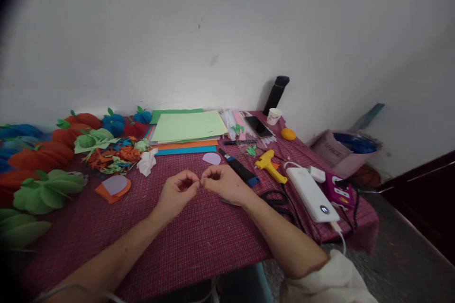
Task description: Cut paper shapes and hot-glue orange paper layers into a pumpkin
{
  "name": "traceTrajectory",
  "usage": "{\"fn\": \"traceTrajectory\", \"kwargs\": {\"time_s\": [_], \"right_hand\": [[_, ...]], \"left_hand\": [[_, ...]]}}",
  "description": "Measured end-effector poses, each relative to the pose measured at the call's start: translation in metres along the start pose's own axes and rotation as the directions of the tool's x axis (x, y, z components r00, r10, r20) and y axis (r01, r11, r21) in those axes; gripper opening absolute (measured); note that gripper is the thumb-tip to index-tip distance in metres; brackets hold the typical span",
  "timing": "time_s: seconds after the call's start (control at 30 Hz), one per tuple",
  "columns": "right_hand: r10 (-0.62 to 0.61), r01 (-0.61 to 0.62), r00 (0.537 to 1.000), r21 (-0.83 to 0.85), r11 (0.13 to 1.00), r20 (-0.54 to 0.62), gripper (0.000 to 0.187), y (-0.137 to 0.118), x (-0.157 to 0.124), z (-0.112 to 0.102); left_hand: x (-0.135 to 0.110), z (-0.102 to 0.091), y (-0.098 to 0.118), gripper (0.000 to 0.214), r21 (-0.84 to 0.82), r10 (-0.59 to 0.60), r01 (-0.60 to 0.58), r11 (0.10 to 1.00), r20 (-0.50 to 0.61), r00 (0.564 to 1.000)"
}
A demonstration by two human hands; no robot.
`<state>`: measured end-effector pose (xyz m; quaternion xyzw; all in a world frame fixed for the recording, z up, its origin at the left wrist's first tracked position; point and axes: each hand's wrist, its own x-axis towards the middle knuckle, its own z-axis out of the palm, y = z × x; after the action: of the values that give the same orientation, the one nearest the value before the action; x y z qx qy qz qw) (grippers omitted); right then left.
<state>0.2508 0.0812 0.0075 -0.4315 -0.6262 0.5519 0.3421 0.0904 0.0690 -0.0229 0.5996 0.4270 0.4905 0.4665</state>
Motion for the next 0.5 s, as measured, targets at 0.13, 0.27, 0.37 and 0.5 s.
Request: {"fn": "traceTrajectory", "kwargs": {"time_s": [0.13, 0.27, 0.37, 0.5], "right_hand": [[-0.020, 0.020, 1.000, -0.060, 0.998, 0.002, 0.004, 0.0016, -0.0001, -0.0012], [0.022, -0.022, 1.000, -0.007, 1.000, 0.014, 0.005, 0.0021, -0.0003, -0.0007], [0.058, -0.060, 0.998, 0.060, 0.996, 0.030, 0.005, 0.0005, -0.0007, 0.0007], [0.092, -0.095, 0.995, 0.120, 0.988, 0.035, 0.003, -0.0035, -0.0013, 0.0024]], "left_hand": [[-0.0019, 0.0008, 0.0041, 0.004, 0.076, 0.032, -0.030, 0.997, -0.026, 0.999], [-0.0024, 0.0017, 0.0068, 0.003, 0.067, 0.033, -0.032, 0.997, -0.011, 0.999], [-0.0017, 0.0014, 0.0043, 0.003, 0.040, 0.019, -0.019, 0.999, 0.012, 1.000], [-0.0008, 0.0006, 0.0007, 0.004, -0.033, -0.005, 0.007, 0.999, 0.039, 0.999]]}}
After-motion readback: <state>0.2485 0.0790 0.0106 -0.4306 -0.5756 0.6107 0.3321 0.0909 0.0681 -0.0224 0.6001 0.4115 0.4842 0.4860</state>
